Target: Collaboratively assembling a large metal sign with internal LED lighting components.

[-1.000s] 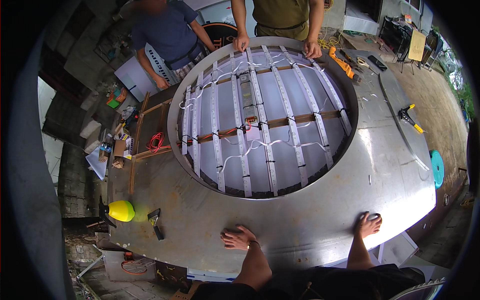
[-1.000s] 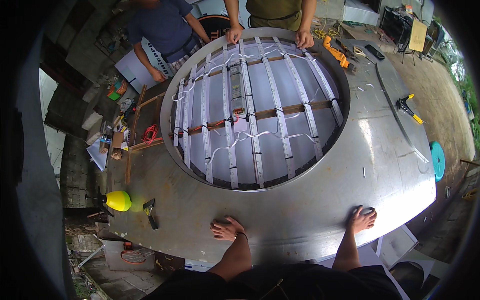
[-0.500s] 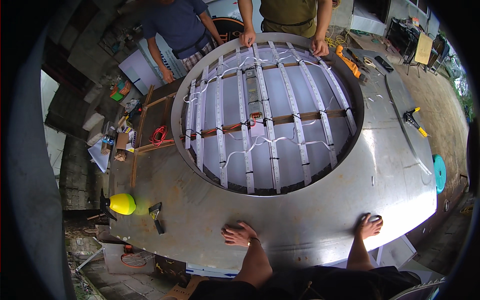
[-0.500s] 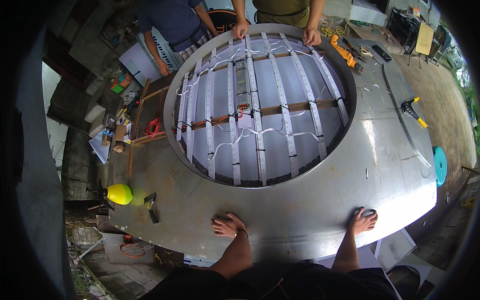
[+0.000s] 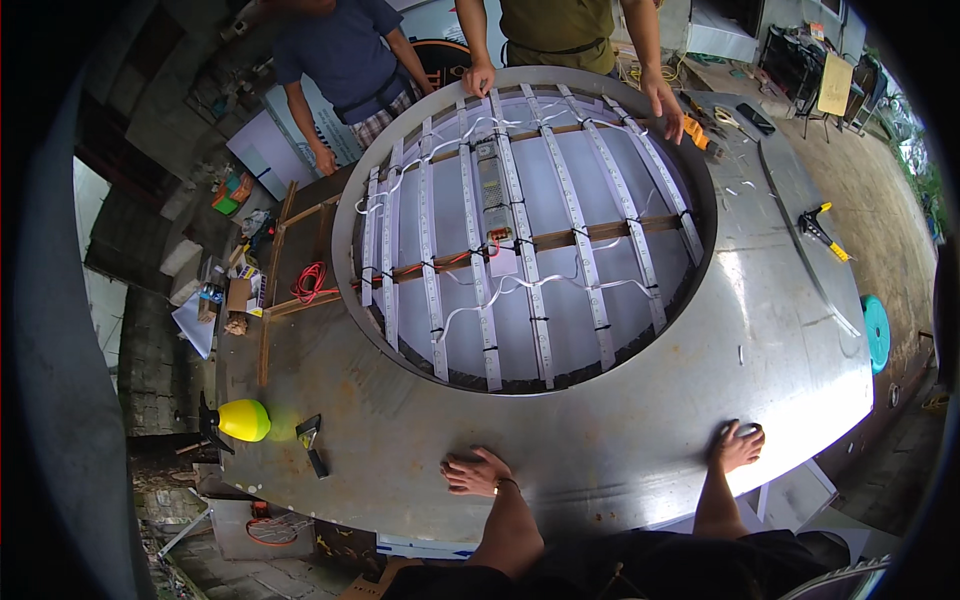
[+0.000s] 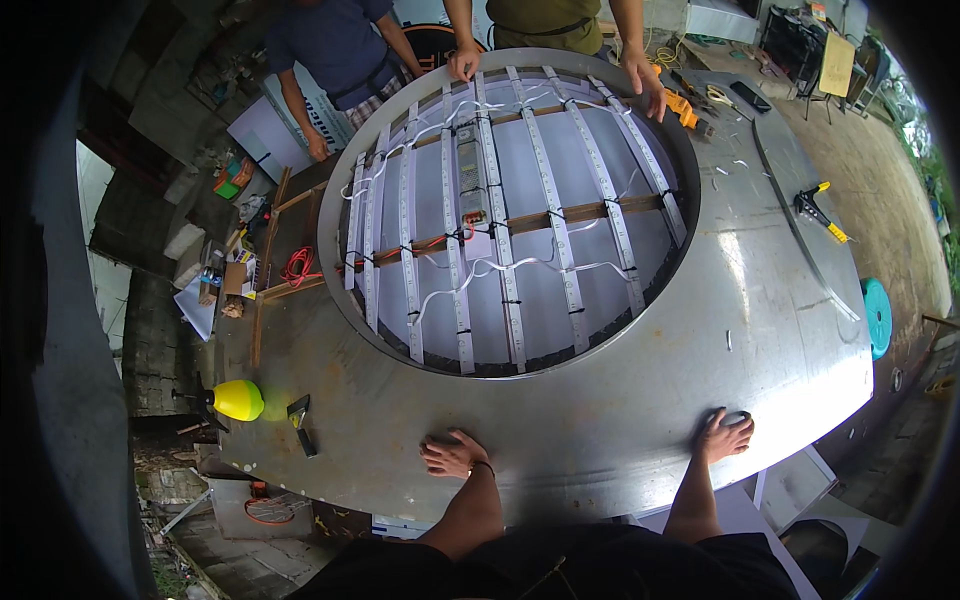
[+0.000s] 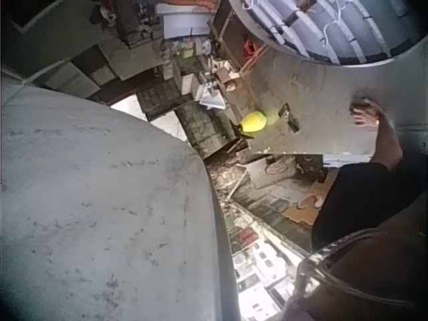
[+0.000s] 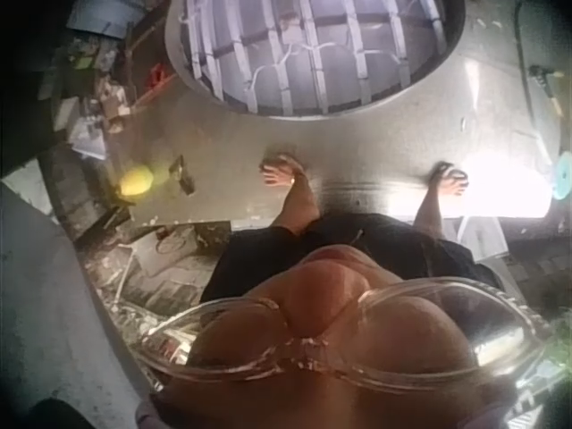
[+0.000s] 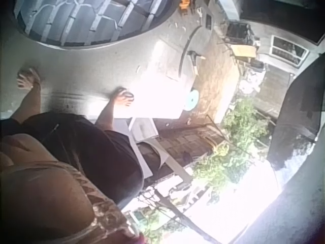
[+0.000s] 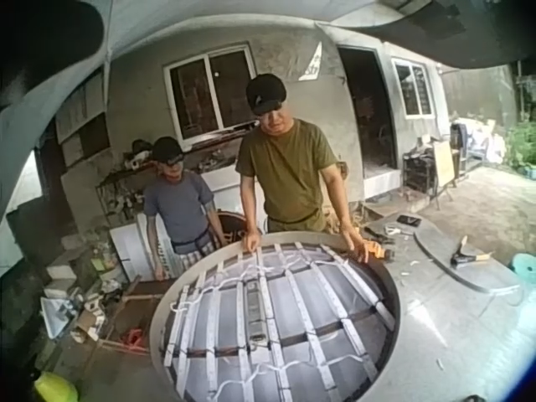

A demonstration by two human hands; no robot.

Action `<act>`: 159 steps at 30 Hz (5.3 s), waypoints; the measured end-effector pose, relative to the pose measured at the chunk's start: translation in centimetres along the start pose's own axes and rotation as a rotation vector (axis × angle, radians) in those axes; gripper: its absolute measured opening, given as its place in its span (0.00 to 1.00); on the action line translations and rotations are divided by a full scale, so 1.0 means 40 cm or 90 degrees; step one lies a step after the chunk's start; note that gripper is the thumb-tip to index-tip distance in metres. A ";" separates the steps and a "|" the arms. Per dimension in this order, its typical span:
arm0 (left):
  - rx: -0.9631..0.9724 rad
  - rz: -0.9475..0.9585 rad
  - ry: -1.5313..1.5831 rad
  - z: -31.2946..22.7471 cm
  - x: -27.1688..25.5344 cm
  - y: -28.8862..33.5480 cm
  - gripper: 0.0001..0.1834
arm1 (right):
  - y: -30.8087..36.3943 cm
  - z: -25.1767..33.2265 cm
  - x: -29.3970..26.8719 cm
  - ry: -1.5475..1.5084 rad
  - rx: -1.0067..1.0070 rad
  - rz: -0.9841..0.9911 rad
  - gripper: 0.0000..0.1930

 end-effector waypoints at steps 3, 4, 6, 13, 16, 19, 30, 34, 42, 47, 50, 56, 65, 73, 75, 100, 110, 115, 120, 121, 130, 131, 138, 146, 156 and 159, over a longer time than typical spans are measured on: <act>-0.002 0.000 0.001 0.001 0.001 -0.001 0.31 | 0.001 0.006 -0.006 0.000 0.002 0.009 0.37; 0.007 -0.005 -0.006 0.000 0.000 -0.001 0.31 | 0.001 0.008 -0.007 0.000 0.002 0.011 0.36; 0.012 -0.012 -0.010 -0.002 0.002 -0.001 0.31 | 0.001 0.009 -0.009 -0.005 0.005 0.014 0.35; 0.009 -0.012 -0.027 0.009 0.011 0.004 0.31 | 0.006 0.014 -0.028 -0.021 -0.004 -0.039 0.30; 0.008 -0.006 -0.021 0.012 0.015 0.003 0.31 | 0.003 0.007 -0.014 -0.015 0.004 0.002 0.34; 0.001 0.000 -0.017 0.014 0.015 0.004 0.31 | 0.004 0.006 -0.012 -0.012 0.005 0.007 0.34; -0.011 0.013 0.004 -0.003 -0.004 0.005 0.31 | 0.000 0.009 -0.012 -0.019 -0.011 -0.043 0.32; -0.040 0.045 0.014 0.008 0.001 -0.001 0.33 | 0.003 0.016 -0.005 -0.023 -0.019 -0.035 0.33; -0.009 0.010 0.037 -0.001 -0.003 -0.007 0.31 | -0.003 -0.001 0.012 0.020 -0.023 -0.030 0.35; -0.026 0.018 0.046 -0.003 -0.009 -0.008 0.31 | -0.006 -0.003 0.027 0.052 -0.022 -0.036 0.39; -0.031 0.023 0.049 -0.004 -0.010 -0.008 0.31 | -0.003 0.006 0.014 0.048 -0.019 -0.021 0.37; -0.023 0.024 0.051 -0.005 -0.011 -0.006 0.30 | -0.006 0.005 0.014 0.058 -0.024 -0.018 0.39; -0.020 0.015 0.043 -0.001 -0.009 -0.004 0.31 | -0.006 -0.001 0.019 0.046 -0.022 -0.041 0.37; -0.017 0.014 0.029 -0.001 -0.009 -0.007 0.30 | 0.000 0.003 0.010 0.038 -0.022 -0.046 0.35; -0.011 0.018 0.038 -0.006 -0.006 -0.006 0.30 | 0.001 0.001 0.001 0.035 -0.021 -0.055 0.35; -0.006 0.023 -0.026 0.013 0.014 0.005 0.33 | 0.005 0.013 -0.021 -0.004 0.001 0.009 0.33; 0.002 0.009 -0.024 0.014 0.018 0.003 0.32 | 0.004 0.019 -0.029 -0.014 -0.003 0.000 0.33; -0.002 0.014 -0.021 0.016 0.022 0.005 0.31 | 0.005 0.016 -0.033 -0.008 -0.009 -0.041 0.30; 0.001 0.001 -0.027 0.019 0.020 0.005 0.31 | 0.005 0.017 -0.029 0.001 -0.010 -0.041 0.29; -0.004 0.014 -0.023 0.017 0.021 0.005 0.32 | 0.004 0.014 -0.028 0.006 -0.010 -0.044 0.29; -0.009 0.014 -0.023 0.021 0.022 0.006 0.33 | 0.005 0.018 -0.038 -0.010 -0.006 -0.041 0.29; -0.006 0.013 -0.025 0.021 0.023 0.007 0.33 | 0.004 0.019 -0.039 -0.010 -0.007 -0.041 0.29; -0.010 0.031 0.000 0.012 0.017 0.006 0.33 | 0.003 0.017 -0.034 -0.013 -0.003 -0.013 0.31; -0.004 0.027 -0.017 0.014 0.018 0.001 0.32 | 0.004 0.023 -0.032 -0.013 -0.008 -0.011 0.30; -0.014 0.027 0.005 0.006 0.008 0.006 0.32 | 0.002 0.012 -0.019 -0.004 0.005 0.024 0.35; 0.025 -0.026 -0.025 0.001 -0.004 0.005 0.30 | 0.004 0.011 -0.013 -0.005 0.004 0.017 0.35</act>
Point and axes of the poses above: each hand's wrist, its own y-axis away from the middle knuckle, its own x-axis out of the palm, z = x × y, the point moved 9 cm from there along -y, towards the middle knuckle, and after that the axes turned 13 degrees about y, right-handed, at the moved point
